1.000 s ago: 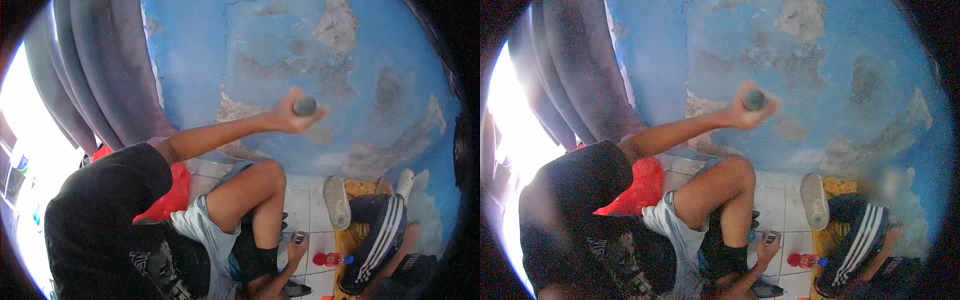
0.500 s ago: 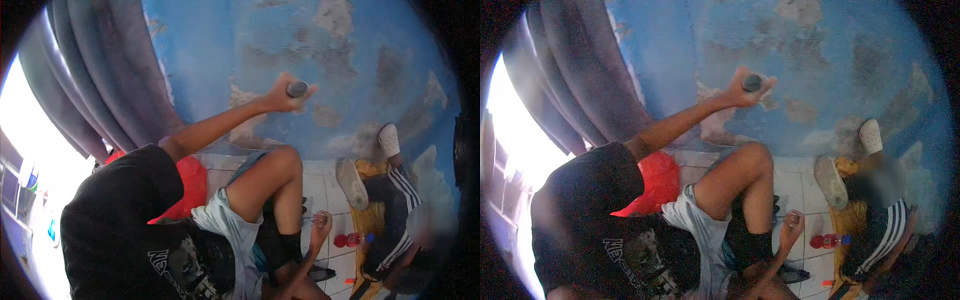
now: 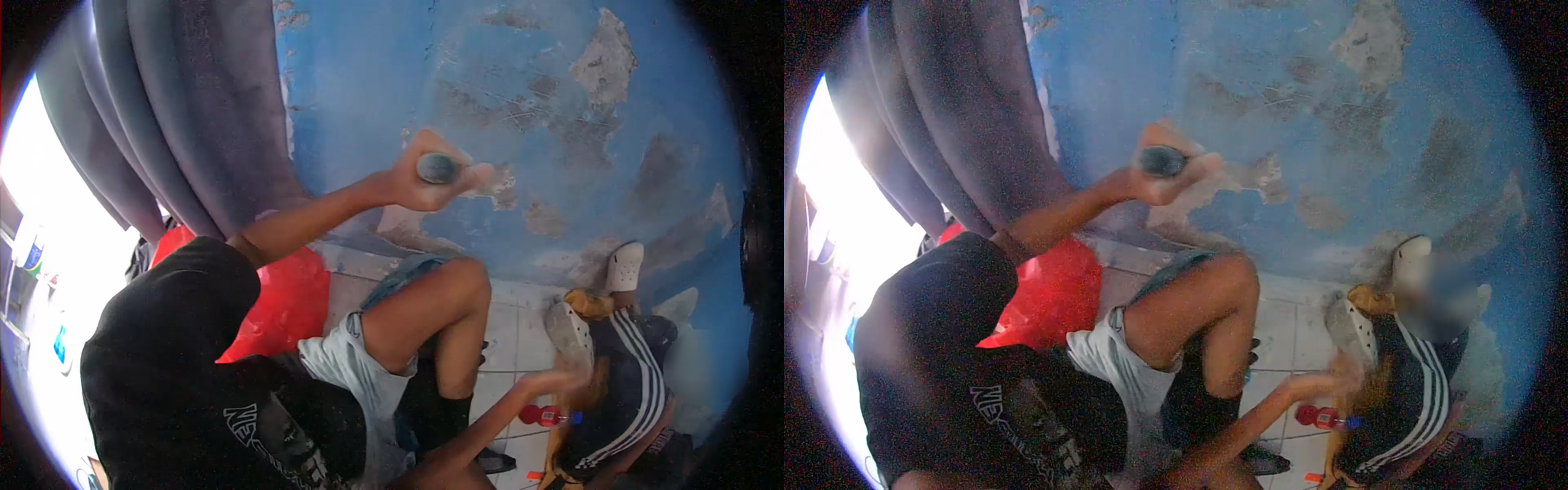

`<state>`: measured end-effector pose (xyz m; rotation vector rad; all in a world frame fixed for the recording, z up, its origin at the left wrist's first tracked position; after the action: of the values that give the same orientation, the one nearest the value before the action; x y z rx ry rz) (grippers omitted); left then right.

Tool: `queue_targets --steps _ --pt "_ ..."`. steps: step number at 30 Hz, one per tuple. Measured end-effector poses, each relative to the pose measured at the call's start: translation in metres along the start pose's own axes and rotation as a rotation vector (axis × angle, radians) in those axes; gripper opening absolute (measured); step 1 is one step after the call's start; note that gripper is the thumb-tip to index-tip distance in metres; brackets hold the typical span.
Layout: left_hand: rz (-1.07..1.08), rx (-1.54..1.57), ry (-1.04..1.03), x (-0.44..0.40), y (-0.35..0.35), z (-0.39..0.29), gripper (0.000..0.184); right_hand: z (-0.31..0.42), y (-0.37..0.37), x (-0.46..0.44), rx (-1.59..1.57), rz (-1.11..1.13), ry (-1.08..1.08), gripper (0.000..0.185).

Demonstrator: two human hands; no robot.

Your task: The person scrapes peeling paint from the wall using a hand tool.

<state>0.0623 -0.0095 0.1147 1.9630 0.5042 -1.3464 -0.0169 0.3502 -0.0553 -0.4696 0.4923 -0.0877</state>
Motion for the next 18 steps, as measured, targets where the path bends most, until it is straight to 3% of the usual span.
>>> queue_targets --steps 2,3,5,6,7,8,11,13,14,16,18 --pt "0.118 -0.031 0.030 0.003 0.002 0.012 0.035 0.016 -0.036 0.041 0.157 0.161 -0.239 0.031" --pt "0.108 -0.002 0.027 0.006 -0.006 0.014 0.035 -0.004 -0.032 0.060 0.327 0.632 -0.237 0.034" --pt "0.139 0.029 0.239 0.009 -0.026 0.020 0.034 -0.005 -0.062 0.082 0.056 1.076 -0.679 0.033" --pt "0.136 0.049 0.236 0.010 -0.034 0.018 0.034 -0.004 -0.077 0.094 -0.013 1.265 -0.910 0.034" --pt "0.183 0.036 0.178 0.012 -0.042 0.016 0.034 -0.015 -0.076 0.088 -0.028 1.267 -1.010 0.033" --pt "0.227 0.016 0.112 0.008 -0.047 0.014 0.034 -0.019 -0.064 0.070 0.003 1.150 -0.975 0.033" --pt "0.266 0.109 0.025 -0.004 -0.043 -0.019 0.034 0.003 -0.014 -0.007 0.081 0.357 -0.461 0.031" --pt "0.200 0.141 0.023 0.001 -0.042 -0.017 0.035 0.019 0.006 -0.035 0.090 0.013 -0.152 0.030" --pt "0.129 0.182 0.026 0.006 -0.044 -0.013 0.036 0.021 0.006 -0.033 0.097 -0.001 -0.108 0.030" --pt "0.353 -0.120 0.253 0.038 -0.047 0.024 0.037 0.011 -0.012 -0.016 0.163 0.117 -0.215 0.029" --pt "0.313 -0.097 0.228 0.032 -0.050 0.019 0.038 -0.011 -0.033 0.005 0.207 0.276 -0.360 0.028"
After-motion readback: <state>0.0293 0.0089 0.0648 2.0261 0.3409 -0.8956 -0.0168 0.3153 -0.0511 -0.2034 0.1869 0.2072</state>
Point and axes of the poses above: each hand's wrist, its own x-axis away from the middle knuckle, its own y-axis out of the back of the hand, z = x × y, the point moved 1 cm from there along -x, towards the middle knuckle, and after that the axes turned 10 degrees about -x, right-handed, at the moved point
